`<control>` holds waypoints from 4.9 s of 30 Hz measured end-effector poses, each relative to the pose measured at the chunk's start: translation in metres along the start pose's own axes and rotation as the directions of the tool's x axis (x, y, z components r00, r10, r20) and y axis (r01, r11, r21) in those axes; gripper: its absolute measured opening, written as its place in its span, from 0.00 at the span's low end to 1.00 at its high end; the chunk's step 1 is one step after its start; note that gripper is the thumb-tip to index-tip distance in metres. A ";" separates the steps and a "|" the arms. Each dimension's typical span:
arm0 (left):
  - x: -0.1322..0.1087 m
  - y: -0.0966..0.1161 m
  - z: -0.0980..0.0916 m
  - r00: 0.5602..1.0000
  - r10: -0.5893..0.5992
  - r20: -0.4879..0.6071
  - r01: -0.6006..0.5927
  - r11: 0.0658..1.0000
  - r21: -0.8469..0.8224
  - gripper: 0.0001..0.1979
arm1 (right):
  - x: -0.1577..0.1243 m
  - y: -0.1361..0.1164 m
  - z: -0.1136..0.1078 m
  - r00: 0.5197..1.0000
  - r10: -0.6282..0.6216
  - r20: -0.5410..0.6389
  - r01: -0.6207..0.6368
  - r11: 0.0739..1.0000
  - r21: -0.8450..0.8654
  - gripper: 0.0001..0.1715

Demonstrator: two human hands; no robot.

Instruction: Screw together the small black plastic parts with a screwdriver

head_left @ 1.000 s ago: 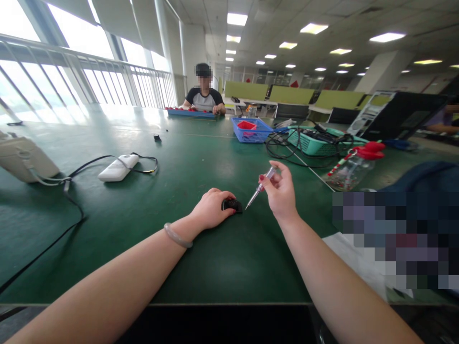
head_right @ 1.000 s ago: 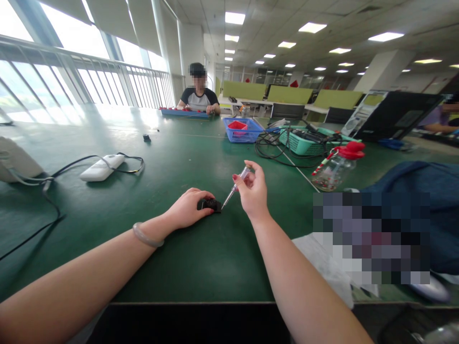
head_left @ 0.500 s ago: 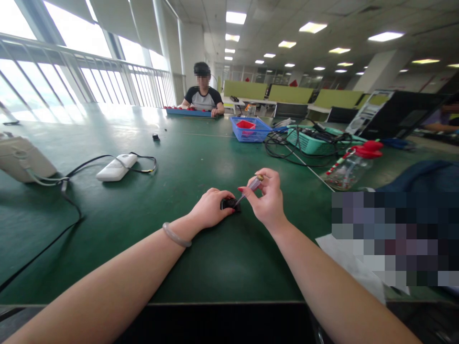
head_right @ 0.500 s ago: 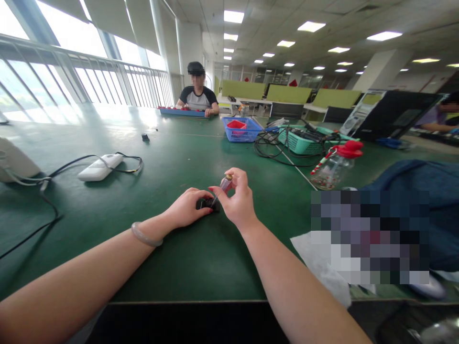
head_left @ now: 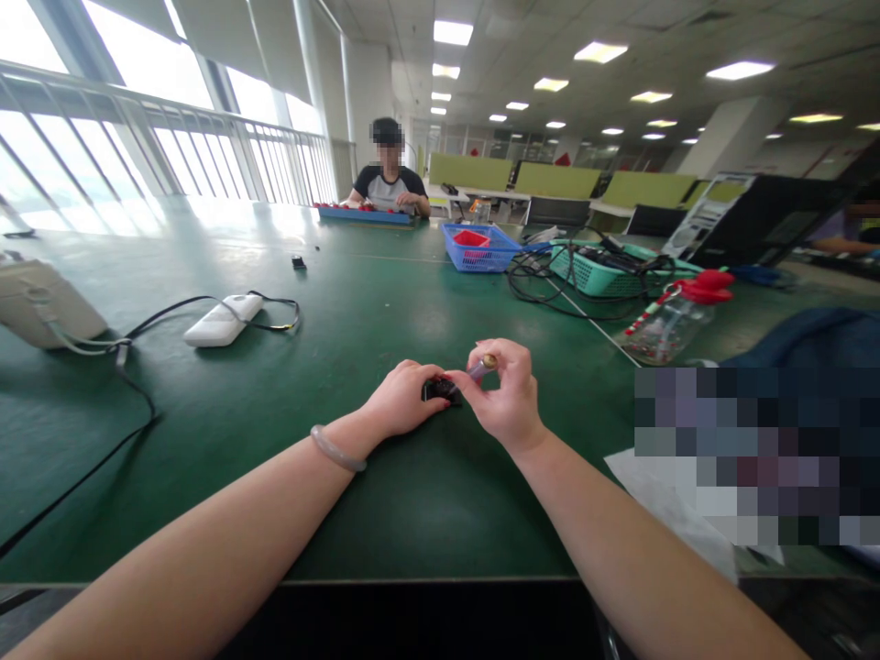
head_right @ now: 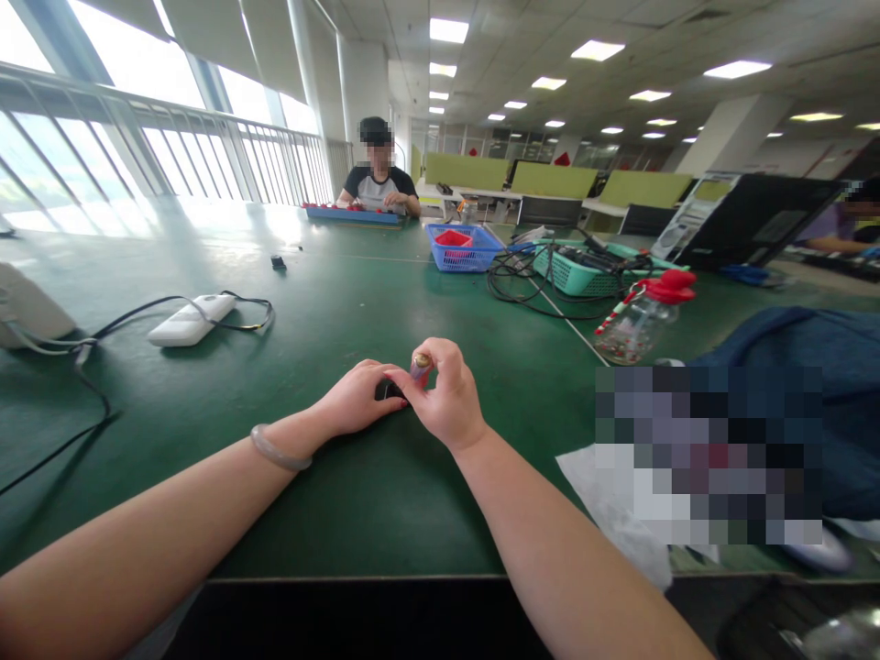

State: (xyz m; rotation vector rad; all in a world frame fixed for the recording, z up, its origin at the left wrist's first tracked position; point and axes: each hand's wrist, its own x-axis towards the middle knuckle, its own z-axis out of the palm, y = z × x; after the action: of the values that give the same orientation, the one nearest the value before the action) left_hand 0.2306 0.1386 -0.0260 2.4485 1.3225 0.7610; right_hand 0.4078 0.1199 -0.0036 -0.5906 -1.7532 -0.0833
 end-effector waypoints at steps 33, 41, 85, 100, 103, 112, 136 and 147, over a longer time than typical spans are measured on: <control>0.002 0.002 -0.004 0.996 -0.090 -0.014 0.089 0.994 -0.055 0.17 | 0.000 0.001 -0.003 0.999 -0.038 -0.038 0.035 0.997 -0.069 0.20; 0.004 0.002 -0.005 0.992 -0.128 -0.008 0.126 0.985 -0.119 0.16 | 0.002 0.002 -0.003 0.995 -0.095 -0.039 0.092 0.992 -0.086 0.22; 0.000 0.009 -0.012 0.995 -0.089 0.044 0.093 0.992 -0.089 0.17 | -0.011 0.064 0.000 0.556 0.824 0.107 -0.768 0.461 0.444 0.19; -0.001 0.009 -0.010 0.997 -0.051 0.050 0.055 0.996 -0.077 0.17 | -0.003 0.055 -0.004 0.303 0.933 0.196 -0.830 0.156 0.536 0.13; -0.001 0.009 -0.009 0.998 -0.036 0.050 0.040 0.997 -0.073 0.17 | -0.004 0.055 -0.004 0.339 0.914 0.223 -0.824 0.174 0.540 0.14; -0.001 0.009 -0.008 0.997 -0.042 0.060 0.047 0.996 -0.073 0.19 | 0.004 0.052 -0.018 0.681 0.730 0.053 -0.712 0.644 0.281 0.13; -0.001 0.003 -0.002 0.999 -0.033 0.016 0.033 0.999 -0.002 0.20 | 0.011 0.004 -0.016 0.953 0.170 0.250 -0.145 0.983 -0.116 0.14; -0.001 0.003 -0.002 0.999 -0.037 0.036 0.038 0.999 -0.018 0.21 | 0.020 -0.002 -0.022 0.899 0.216 0.381 -0.192 0.976 -0.102 0.20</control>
State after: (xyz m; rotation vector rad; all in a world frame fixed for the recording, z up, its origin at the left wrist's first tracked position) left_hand 0.2312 0.1359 -0.0227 2.4044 1.3386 0.7133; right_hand 0.4236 0.1173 0.0217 -0.8812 -2.0670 0.1379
